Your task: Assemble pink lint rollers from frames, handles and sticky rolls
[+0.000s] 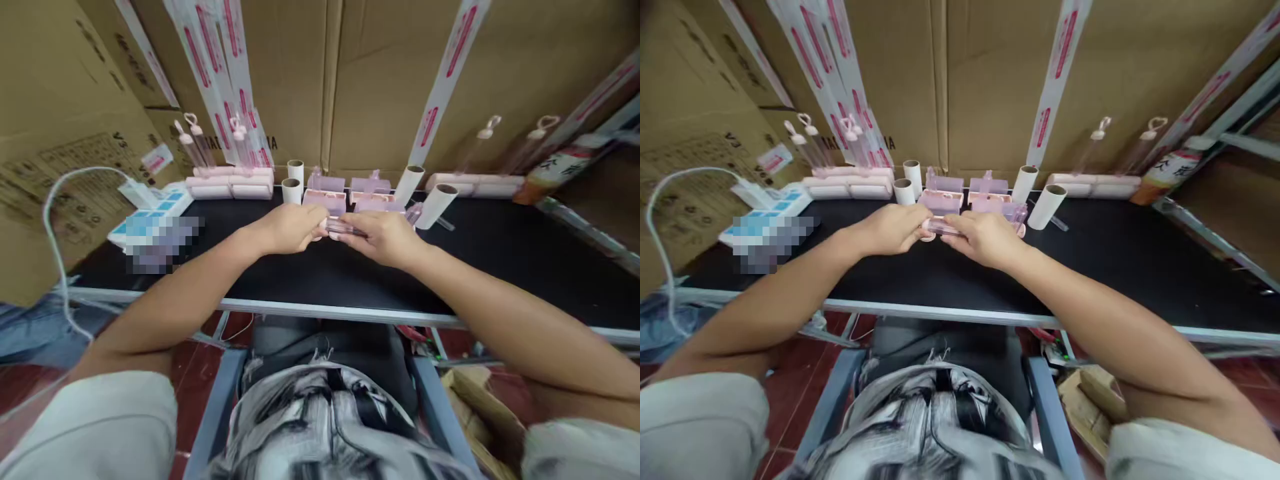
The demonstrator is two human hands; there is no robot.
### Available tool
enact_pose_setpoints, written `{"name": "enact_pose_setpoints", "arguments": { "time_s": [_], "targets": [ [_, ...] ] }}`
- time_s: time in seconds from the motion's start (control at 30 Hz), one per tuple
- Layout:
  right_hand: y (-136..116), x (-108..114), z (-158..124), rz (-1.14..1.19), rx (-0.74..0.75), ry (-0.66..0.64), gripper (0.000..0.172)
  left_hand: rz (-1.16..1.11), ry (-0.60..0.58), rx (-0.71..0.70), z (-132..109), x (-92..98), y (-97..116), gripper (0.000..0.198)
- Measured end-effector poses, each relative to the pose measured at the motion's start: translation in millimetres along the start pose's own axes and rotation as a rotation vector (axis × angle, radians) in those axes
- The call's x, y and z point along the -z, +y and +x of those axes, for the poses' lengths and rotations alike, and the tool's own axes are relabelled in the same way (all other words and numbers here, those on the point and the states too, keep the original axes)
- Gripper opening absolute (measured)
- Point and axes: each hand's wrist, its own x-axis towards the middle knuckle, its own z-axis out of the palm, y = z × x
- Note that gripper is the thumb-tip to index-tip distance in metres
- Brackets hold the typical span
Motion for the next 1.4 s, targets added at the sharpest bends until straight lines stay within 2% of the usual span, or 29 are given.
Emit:
{"name": "enact_pose_setpoints", "arguments": {
  "time_s": [0.2,0.3,0.37,0.43,0.57,0.63,0.7,0.77,0.9,1.0,1.1,1.2,1.3,1.4],
  "targets": [
    [-7,-1,0,0.098,-0.057,-0.035,0.042,0.02,0.0,-0.014,1,-4.0,2,0.017],
    [-10,0,2,0.262,-0.106,-0.024,0.04,0.007,0.017,-0.029,1,-6.1,1,0.017],
    [-11,3,4,0.451,-0.172,-0.042,0.038,0.009,0.037,-0.042,1,-7.9,1,0.018],
    [-11,8,7,0.726,-0.306,-0.131,0.043,0.017,0.058,-0.062,1,-9.4,1,0.018],
    [-6,16,13,1.323,-0.69,-0.468,0.063,0.037,0.109,-0.087,2,-9.4,3,0.022],
    [-4,18,15,1.471,-0.757,-0.531,0.068,0.036,0.133,-0.085,1,-8.2,3,0.023],
    [-4,20,16,1.515,-0.746,-0.483,0.068,0.009,0.154,-0.066,1,-7.6,2,0.024],
    [-3,23,17,1.526,-0.721,-0.381,0.067,-0.045,0.188,-0.019,0,-8.3,-3,0.028],
    [-1,31,17,1.574,-0.623,-0.094,0.063,-0.229,0.312,0.084,2,-14.0,-18,0.039],
    [-2,30,17,1.558,-0.554,0.089,0.06,-0.395,0.41,0.092,5,-19.9,-28,0.056],
    [-8,22,18,1.536,-0.501,0.153,0.061,-0.515,0.436,0.021,8,-24.0,-28,0.065],
    [-14,15,18,1.511,-0.466,0.175,0.06,-0.591,0.428,-0.068,9,-25.1,-19,0.063],
    [-15,14,18,1.458,-0.467,0.213,0.059,-0.605,0.419,-0.134,10,-23.8,-11,0.06],
    [-13,15,17,1.38,-0.464,0.285,0.059,-0.591,0.434,-0.14,9,-21.1,-13,0.062]
  ]
}}
